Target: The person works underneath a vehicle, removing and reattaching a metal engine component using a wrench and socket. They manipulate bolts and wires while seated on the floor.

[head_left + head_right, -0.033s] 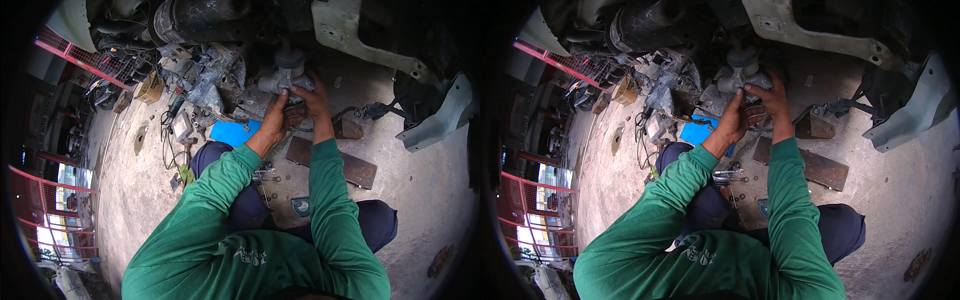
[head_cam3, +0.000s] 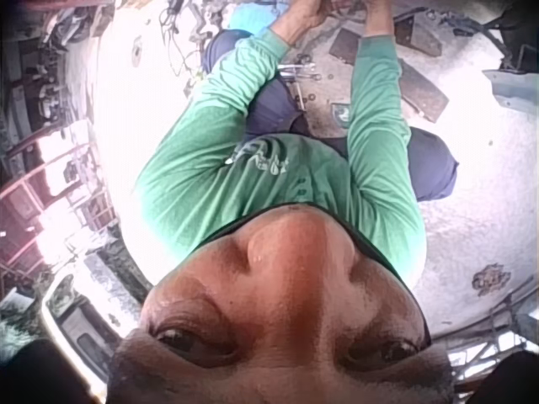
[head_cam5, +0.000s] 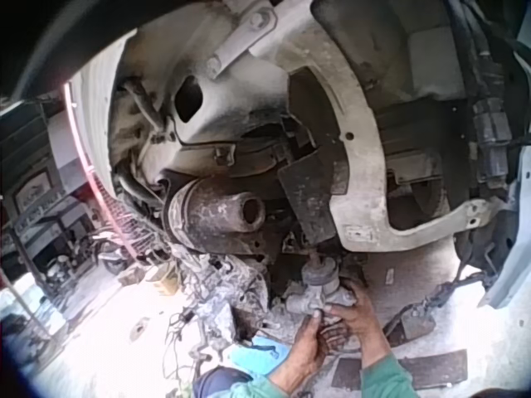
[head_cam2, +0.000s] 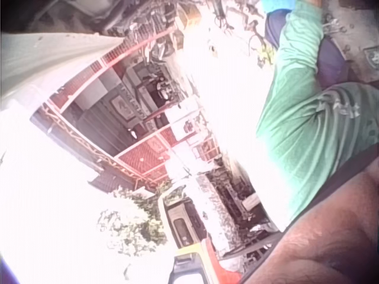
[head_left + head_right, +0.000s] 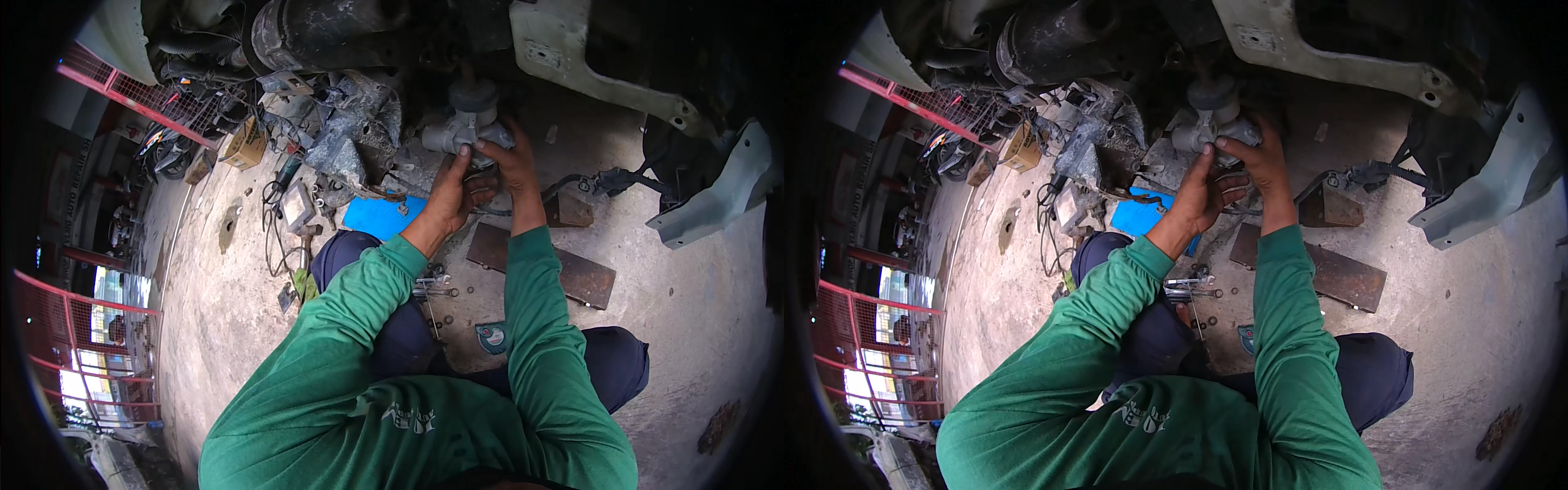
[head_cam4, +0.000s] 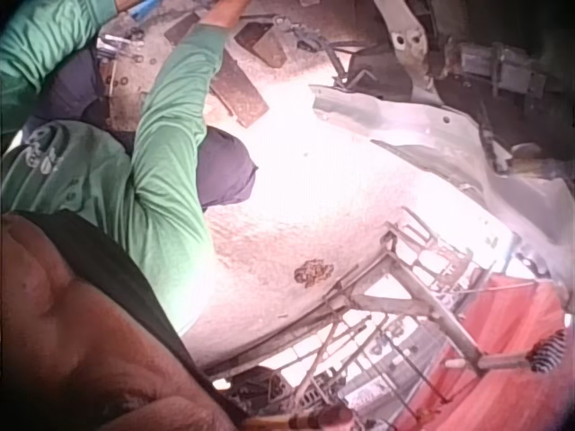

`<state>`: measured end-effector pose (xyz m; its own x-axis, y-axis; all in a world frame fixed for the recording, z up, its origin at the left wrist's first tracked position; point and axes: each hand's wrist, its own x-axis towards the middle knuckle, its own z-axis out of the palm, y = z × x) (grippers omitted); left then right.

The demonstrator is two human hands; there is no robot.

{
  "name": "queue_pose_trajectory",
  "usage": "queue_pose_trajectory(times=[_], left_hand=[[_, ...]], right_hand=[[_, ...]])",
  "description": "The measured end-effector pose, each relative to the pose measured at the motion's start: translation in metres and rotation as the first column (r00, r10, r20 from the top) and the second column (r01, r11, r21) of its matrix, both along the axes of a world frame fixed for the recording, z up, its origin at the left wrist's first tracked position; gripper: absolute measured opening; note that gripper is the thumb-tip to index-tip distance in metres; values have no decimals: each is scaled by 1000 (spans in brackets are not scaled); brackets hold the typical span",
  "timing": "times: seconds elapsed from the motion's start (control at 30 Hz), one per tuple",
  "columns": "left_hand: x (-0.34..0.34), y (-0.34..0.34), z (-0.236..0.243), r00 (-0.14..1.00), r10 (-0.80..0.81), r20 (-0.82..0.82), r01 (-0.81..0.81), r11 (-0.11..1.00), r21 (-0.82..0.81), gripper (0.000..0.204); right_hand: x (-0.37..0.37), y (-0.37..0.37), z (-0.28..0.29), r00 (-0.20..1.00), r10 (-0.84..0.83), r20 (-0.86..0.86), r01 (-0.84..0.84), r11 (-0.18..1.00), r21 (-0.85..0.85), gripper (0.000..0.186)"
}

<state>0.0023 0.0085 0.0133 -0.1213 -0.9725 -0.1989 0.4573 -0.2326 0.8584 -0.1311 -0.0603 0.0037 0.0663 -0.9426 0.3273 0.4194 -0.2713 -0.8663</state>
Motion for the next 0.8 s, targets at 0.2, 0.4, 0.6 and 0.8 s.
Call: queue_pose_trajectory(times=[0.2, 0.4, 0.6, 0.8], left_hand=[[-1, -5, 4, 1000, -6, -15, 6, 1000, -4, 61], [0, -7, 4, 999, -8, -52, 8, 1000, -7, 61], [1, -8, 1, 998, -6, -63, 6, 1000, 10, 60], [-1, -7, 4, 998, -8, -57, 8, 1000, 4, 60]], right_hand=[[1, -7, 0, 999, 14, 42, -14, 1000, -4, 69], [1, -8, 0, 998, 10, 60, -10, 1000, -6, 64], [3, -8, -2, 996, 17, 93, -16, 1000, -4, 65], [1, -10, -4, 994, 32, 105, -33, 999, 1, 64]])
